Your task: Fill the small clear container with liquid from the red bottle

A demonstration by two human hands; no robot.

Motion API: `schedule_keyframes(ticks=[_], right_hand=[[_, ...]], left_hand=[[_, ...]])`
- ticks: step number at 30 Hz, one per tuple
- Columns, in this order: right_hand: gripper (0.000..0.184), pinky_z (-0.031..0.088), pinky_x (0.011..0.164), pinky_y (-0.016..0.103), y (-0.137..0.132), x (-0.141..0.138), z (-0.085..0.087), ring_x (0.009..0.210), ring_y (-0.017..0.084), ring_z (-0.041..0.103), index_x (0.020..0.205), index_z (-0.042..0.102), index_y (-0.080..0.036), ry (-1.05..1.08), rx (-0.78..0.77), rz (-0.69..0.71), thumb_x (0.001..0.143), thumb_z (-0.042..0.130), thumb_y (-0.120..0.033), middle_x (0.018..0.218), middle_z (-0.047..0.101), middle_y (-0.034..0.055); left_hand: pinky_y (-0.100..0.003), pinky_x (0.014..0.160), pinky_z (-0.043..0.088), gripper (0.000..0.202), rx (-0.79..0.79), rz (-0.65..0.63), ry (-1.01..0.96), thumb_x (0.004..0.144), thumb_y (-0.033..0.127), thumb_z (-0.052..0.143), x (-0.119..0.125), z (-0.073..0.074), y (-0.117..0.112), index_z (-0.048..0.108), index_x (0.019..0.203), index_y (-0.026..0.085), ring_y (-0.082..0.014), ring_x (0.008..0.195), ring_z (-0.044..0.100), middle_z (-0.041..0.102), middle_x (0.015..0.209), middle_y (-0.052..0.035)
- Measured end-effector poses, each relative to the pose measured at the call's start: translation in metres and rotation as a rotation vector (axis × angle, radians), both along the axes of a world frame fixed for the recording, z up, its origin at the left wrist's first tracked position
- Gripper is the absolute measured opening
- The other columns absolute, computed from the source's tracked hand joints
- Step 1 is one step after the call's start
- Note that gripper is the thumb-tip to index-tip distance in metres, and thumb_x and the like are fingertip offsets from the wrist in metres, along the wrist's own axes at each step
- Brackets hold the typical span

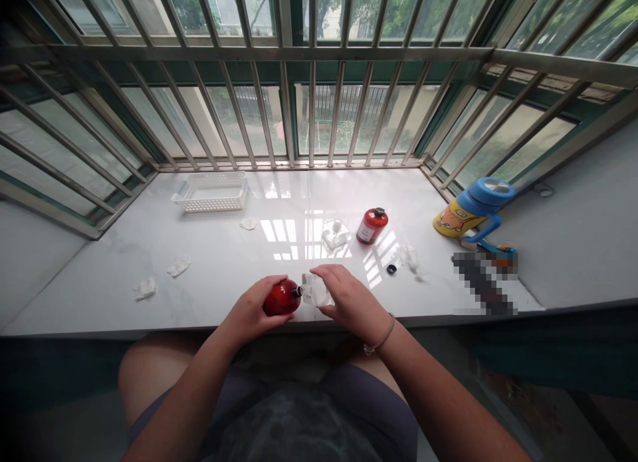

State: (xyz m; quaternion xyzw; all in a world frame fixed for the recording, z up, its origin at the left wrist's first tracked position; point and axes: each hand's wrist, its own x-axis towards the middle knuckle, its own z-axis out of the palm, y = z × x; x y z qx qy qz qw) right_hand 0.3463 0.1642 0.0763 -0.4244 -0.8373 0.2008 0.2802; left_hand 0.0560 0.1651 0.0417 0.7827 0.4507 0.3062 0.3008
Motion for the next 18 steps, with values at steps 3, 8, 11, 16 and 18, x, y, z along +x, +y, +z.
schedule_keyframes(ticks=[3, 8, 11, 16, 18], right_hand=[[0.086, 0.057, 0.114, 0.057, 0.001, 0.000, 0.002, 0.134, 0.034, 0.064, 0.155, 0.052, -0.033, -0.012, -0.002, 0.009, 0.078, 0.073, -0.002, 0.142, 0.065, 0.0110], [0.089, 0.057, 0.114, 0.056, 0.004, -0.001, 0.006, 0.134, 0.034, 0.063, 0.156, 0.051, -0.033, -0.028, 0.008, 0.023, 0.077, 0.073, 0.000, 0.143, 0.065, 0.0107], [0.091, 0.057, 0.114, 0.055, 0.005, -0.002, 0.009, 0.133, 0.035, 0.063, 0.156, 0.051, -0.033, -0.048, 0.020, 0.032, 0.075, 0.074, 0.000, 0.142, 0.066, 0.0105], [0.091, 0.058, 0.112, 0.056, 0.006, -0.002, 0.015, 0.134, 0.034, 0.062, 0.156, 0.048, -0.029, -0.106, 0.041, 0.055, 0.075, 0.076, 0.001, 0.143, 0.064, 0.0129], [0.090, 0.058, 0.112, 0.056, 0.006, -0.003, 0.018, 0.133, 0.034, 0.062, 0.155, 0.048, -0.026, -0.132, 0.046, 0.061, 0.074, 0.077, 0.003, 0.143, 0.064, 0.0141]], left_hand=[[-0.051, 0.109, 0.060, 0.077, -0.015, 0.002, 0.008, 0.078, 0.037, 0.093, 0.000, 0.001, 0.000, 0.059, 0.146, 0.032, -0.0333, 0.125, 0.071, 0.072, 0.141, -0.0082], [-0.051, 0.108, 0.061, 0.076, -0.013, 0.011, -0.005, 0.077, 0.036, 0.093, 0.001, 0.003, -0.001, 0.060, 0.145, 0.032, -0.0334, 0.124, 0.072, 0.072, 0.139, -0.0084], [-0.049, 0.108, 0.061, 0.075, -0.018, 0.022, -0.011, 0.076, 0.036, 0.093, 0.001, 0.004, -0.001, 0.061, 0.144, 0.032, -0.0327, 0.124, 0.072, 0.073, 0.138, -0.0076], [-0.049, 0.111, 0.059, 0.075, -0.046, 0.018, 0.007, 0.077, 0.036, 0.092, 0.000, 0.005, -0.001, 0.060, 0.144, 0.029, -0.0318, 0.127, 0.070, 0.071, 0.141, -0.0082], [-0.049, 0.113, 0.057, 0.075, -0.060, 0.015, 0.016, 0.078, 0.036, 0.092, 0.000, 0.005, -0.001, 0.058, 0.145, 0.029, -0.0314, 0.129, 0.069, 0.070, 0.143, -0.0085]])
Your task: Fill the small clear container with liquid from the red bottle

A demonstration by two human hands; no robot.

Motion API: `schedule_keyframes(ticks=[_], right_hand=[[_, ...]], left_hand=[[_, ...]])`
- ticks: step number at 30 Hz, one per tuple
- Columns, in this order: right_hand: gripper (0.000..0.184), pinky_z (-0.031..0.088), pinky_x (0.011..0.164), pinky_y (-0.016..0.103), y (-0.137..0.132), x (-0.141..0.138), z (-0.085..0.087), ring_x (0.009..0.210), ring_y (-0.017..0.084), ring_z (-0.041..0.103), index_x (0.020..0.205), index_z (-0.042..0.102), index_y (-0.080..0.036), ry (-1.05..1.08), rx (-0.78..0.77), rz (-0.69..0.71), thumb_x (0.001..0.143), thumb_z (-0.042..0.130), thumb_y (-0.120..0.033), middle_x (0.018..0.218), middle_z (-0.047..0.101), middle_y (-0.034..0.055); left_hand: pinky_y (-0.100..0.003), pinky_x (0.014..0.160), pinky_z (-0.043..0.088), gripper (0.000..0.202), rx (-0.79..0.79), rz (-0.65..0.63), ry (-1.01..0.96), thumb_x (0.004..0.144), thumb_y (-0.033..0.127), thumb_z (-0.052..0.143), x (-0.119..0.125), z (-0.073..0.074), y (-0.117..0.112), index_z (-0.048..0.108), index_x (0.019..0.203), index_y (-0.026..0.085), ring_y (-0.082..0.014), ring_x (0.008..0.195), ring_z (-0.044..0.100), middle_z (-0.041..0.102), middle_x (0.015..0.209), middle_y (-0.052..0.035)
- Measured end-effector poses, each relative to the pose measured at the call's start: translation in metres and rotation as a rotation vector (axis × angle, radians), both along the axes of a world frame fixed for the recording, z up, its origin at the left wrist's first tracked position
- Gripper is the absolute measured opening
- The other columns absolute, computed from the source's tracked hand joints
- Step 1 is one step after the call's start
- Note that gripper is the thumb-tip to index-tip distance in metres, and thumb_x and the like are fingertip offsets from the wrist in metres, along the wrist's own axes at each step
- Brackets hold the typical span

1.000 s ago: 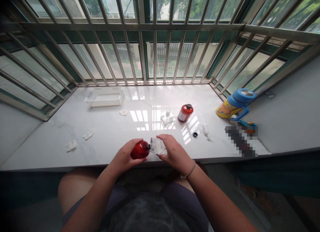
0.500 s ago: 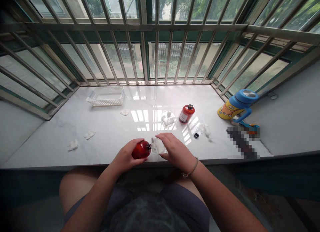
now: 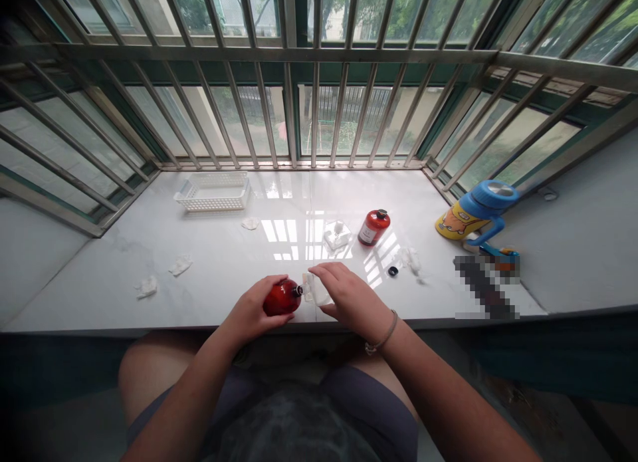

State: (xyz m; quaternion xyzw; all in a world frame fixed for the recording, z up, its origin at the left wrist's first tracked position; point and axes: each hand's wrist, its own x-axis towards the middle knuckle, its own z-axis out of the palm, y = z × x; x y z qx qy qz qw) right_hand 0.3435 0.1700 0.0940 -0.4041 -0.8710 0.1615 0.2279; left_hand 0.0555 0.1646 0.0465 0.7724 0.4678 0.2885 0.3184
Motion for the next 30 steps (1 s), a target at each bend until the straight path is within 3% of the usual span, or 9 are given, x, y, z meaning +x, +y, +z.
schedule_keyframes(ticks=[11, 30], right_hand=[[0.089, 0.059, 0.110, 0.055, 0.002, -0.004, 0.011, 0.131, 0.034, 0.062, 0.153, 0.048, -0.025, -0.050, 0.018, 0.022, 0.074, 0.077, 0.004, 0.142, 0.064, 0.0147], [0.092, 0.058, 0.111, 0.056, 0.005, -0.006, 0.016, 0.131, 0.035, 0.061, 0.155, 0.047, -0.025, -0.074, 0.026, 0.031, 0.073, 0.077, 0.004, 0.143, 0.063, 0.0145]], left_hand=[[-0.049, 0.114, 0.056, 0.076, -0.006, -0.010, 0.006, 0.080, 0.038, 0.091, -0.001, -0.002, 0.001, 0.056, 0.146, 0.029, -0.0319, 0.130, 0.067, 0.068, 0.144, -0.0092], [-0.050, 0.115, 0.056, 0.077, -0.017, 0.002, -0.016, 0.079, 0.039, 0.091, -0.003, -0.007, 0.002, 0.056, 0.147, 0.029, -0.0320, 0.131, 0.067, 0.068, 0.144, -0.0091]])
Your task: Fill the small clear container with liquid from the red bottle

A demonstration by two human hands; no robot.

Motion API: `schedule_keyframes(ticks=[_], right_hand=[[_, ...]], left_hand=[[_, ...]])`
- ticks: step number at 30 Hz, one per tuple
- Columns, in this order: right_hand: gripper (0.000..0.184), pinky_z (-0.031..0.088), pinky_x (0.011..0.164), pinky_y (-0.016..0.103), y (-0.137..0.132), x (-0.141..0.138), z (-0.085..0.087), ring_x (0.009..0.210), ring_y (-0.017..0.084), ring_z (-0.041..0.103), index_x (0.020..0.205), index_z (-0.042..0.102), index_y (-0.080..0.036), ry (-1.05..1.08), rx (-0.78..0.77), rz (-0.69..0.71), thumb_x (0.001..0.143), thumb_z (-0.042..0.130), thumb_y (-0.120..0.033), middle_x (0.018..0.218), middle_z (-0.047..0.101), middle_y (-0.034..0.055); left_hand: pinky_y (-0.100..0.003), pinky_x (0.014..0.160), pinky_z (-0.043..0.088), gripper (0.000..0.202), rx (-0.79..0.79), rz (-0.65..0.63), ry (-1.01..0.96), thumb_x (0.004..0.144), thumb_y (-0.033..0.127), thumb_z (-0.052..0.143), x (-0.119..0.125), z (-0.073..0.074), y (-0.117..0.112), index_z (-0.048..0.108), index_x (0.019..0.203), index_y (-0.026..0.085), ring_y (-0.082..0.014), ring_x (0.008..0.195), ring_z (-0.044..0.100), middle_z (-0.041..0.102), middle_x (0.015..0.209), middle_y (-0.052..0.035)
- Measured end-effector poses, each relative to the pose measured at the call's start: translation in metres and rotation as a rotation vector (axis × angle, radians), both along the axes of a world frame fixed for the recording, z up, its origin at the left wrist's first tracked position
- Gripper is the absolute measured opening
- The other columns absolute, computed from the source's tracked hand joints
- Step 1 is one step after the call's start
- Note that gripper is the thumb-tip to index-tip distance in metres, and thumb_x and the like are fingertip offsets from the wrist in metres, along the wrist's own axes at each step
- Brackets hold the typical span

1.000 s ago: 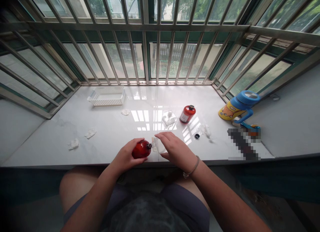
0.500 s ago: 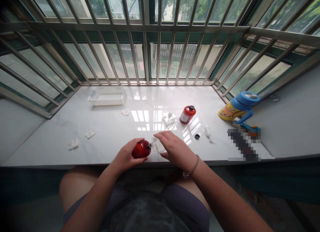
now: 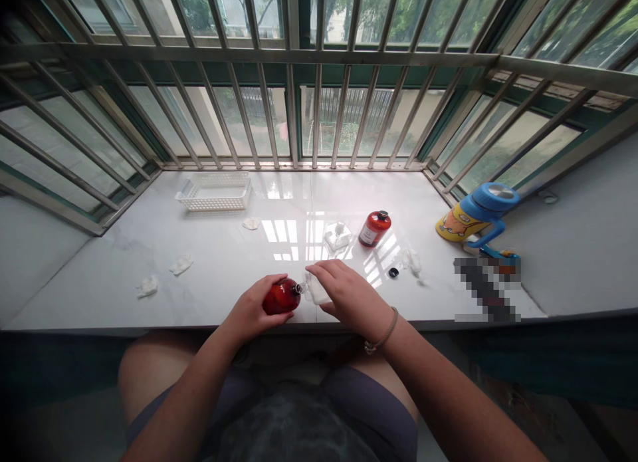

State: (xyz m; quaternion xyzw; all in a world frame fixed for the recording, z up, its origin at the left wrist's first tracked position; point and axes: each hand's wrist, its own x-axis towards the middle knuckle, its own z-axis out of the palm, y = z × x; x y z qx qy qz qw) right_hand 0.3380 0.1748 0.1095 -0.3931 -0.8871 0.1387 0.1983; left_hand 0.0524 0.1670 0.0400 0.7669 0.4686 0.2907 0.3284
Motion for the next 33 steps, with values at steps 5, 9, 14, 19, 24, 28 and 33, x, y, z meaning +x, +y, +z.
schedule_keyframes(ticks=[5, 9, 14, 19, 24, 28, 33], right_hand=[[0.091, 0.058, 0.111, 0.055, 0.0013, -0.0010, 0.0026, 0.130, 0.034, 0.062, 0.155, 0.048, -0.025, -0.006, 0.009, 0.005, 0.073, 0.076, 0.004, 0.142, 0.063, 0.0144], [0.090, 0.058, 0.111, 0.055, 0.0015, -0.0007, 0.0037, 0.130, 0.034, 0.061, 0.155, 0.047, -0.024, -0.019, 0.021, 0.008, 0.074, 0.075, 0.004, 0.142, 0.063, 0.0144], [0.089, 0.058, 0.111, 0.055, 0.0016, -0.0013, 0.0059, 0.130, 0.035, 0.061, 0.155, 0.047, -0.024, -0.027, 0.037, 0.011, 0.074, 0.074, 0.004, 0.142, 0.064, 0.0142], [0.092, 0.057, 0.110, 0.057, 0.0021, -0.0027, 0.0086, 0.130, 0.035, 0.062, 0.157, 0.045, -0.027, -0.024, 0.044, 0.013, 0.074, 0.073, 0.003, 0.142, 0.064, 0.0136], [0.094, 0.057, 0.111, 0.058, 0.0026, -0.0023, 0.0099, 0.130, 0.035, 0.062, 0.157, 0.045, -0.028, -0.023, 0.046, 0.014, 0.073, 0.073, 0.004, 0.142, 0.064, 0.0131], [0.092, 0.057, 0.111, 0.057, 0.0031, -0.0023, 0.0099, 0.131, 0.036, 0.061, 0.156, 0.047, -0.026, -0.037, 0.041, 0.008, 0.073, 0.074, 0.004, 0.143, 0.063, 0.0136], [0.092, 0.057, 0.111, 0.058, 0.0034, -0.0029, 0.0096, 0.130, 0.036, 0.061, 0.155, 0.047, -0.025, -0.049, 0.051, 0.008, 0.073, 0.074, 0.004, 0.142, 0.064, 0.0141]], left_hand=[[-0.050, 0.115, 0.056, 0.076, -0.006, -0.001, 0.002, 0.079, 0.038, 0.091, -0.0001, 0.0006, 0.0000, 0.056, 0.146, 0.029, -0.0320, 0.132, 0.067, 0.068, 0.145, -0.0095], [-0.049, 0.115, 0.056, 0.076, -0.009, 0.005, -0.001, 0.079, 0.039, 0.091, -0.0006, 0.0004, 0.0001, 0.056, 0.147, 0.029, -0.0318, 0.132, 0.067, 0.068, 0.145, -0.0091], [-0.050, 0.114, 0.056, 0.076, -0.006, 0.013, -0.013, 0.078, 0.039, 0.091, -0.0007, 0.0013, 0.0001, 0.058, 0.146, 0.029, -0.0322, 0.130, 0.068, 0.069, 0.143, -0.0092], [-0.051, 0.114, 0.057, 0.076, -0.007, 0.018, -0.017, 0.078, 0.039, 0.091, -0.0008, 0.0028, 0.0000, 0.058, 0.145, 0.030, -0.0326, 0.130, 0.069, 0.070, 0.143, -0.0093], [-0.050, 0.114, 0.057, 0.076, -0.010, 0.020, -0.020, 0.078, 0.038, 0.091, -0.0012, 0.0025, 0.0002, 0.058, 0.146, 0.029, -0.0325, 0.130, 0.069, 0.070, 0.143, -0.0092], [-0.050, 0.114, 0.056, 0.076, -0.016, 0.019, -0.021, 0.078, 0.039, 0.091, -0.0011, 0.0022, 0.0003, 0.058, 0.146, 0.029, -0.0322, 0.131, 0.068, 0.069, 0.144, -0.0090], [-0.050, 0.114, 0.056, 0.076, -0.023, 0.021, -0.015, 0.078, 0.037, 0.091, -0.0006, 0.0029, 0.0002, 0.057, 0.146, 0.029, -0.0318, 0.131, 0.067, 0.069, 0.144, -0.0091]])
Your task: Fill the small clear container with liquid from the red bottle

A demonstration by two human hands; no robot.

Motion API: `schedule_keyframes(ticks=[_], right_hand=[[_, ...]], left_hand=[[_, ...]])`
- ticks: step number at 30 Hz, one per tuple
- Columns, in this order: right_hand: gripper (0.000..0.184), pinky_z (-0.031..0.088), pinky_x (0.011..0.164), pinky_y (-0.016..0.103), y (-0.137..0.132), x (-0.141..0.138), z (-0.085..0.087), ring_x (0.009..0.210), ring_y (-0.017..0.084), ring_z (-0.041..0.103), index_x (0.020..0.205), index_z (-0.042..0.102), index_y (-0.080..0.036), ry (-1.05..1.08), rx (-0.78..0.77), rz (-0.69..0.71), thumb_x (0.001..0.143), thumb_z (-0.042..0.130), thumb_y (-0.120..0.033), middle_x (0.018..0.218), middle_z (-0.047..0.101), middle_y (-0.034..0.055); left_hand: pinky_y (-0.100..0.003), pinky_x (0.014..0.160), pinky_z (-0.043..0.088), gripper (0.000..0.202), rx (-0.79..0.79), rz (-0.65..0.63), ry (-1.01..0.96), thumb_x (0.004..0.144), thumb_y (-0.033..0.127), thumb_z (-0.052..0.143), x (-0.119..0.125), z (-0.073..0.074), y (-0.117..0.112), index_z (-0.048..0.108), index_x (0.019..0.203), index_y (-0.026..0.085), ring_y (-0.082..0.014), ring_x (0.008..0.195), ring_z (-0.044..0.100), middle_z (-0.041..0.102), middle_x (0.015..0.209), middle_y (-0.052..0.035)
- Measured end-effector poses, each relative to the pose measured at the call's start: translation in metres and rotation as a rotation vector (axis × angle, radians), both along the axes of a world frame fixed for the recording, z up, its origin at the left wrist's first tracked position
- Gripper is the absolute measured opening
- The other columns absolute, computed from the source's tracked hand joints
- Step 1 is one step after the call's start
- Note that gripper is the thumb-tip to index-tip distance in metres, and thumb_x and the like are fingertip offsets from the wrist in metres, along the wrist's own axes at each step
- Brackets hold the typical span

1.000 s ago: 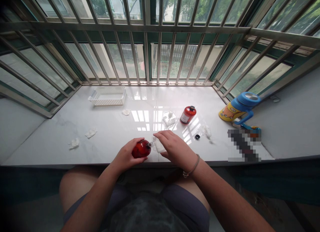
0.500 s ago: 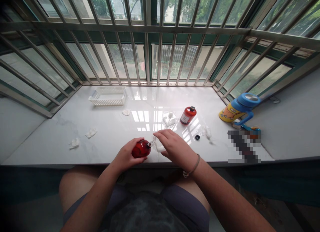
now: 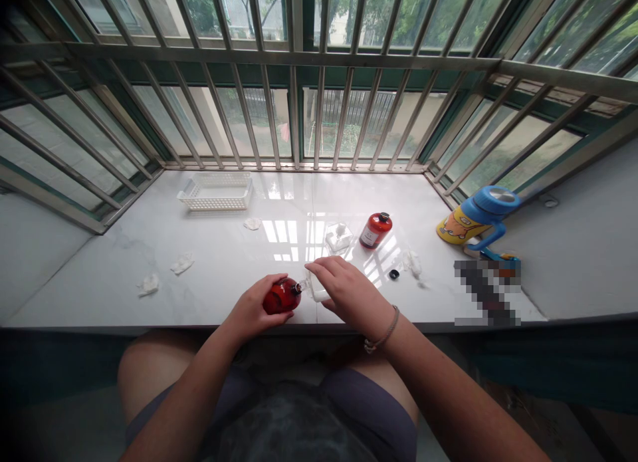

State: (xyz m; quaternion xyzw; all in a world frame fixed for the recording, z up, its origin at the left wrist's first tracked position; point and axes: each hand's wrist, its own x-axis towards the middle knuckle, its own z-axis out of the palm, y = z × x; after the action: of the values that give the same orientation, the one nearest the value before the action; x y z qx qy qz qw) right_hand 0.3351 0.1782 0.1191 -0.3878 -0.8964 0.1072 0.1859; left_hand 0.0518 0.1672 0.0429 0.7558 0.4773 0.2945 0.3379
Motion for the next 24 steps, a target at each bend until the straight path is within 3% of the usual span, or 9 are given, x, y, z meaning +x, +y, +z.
schedule_keyframes(ticks=[24], right_hand=[[0.091, 0.058, 0.108, 0.056, 0.0049, -0.0035, 0.0012, 0.128, 0.035, 0.062, 0.153, 0.050, -0.025, -0.038, 0.008, 0.039, 0.071, 0.076, 0.006, 0.139, 0.064, 0.0140]], left_hand=[[-0.050, 0.113, 0.057, 0.075, 0.014, 0.008, -0.005, 0.078, 0.036, 0.090, -0.0002, -0.0011, 0.0005, 0.058, 0.146, 0.029, -0.0319, 0.130, 0.068, 0.070, 0.143, -0.0090]])
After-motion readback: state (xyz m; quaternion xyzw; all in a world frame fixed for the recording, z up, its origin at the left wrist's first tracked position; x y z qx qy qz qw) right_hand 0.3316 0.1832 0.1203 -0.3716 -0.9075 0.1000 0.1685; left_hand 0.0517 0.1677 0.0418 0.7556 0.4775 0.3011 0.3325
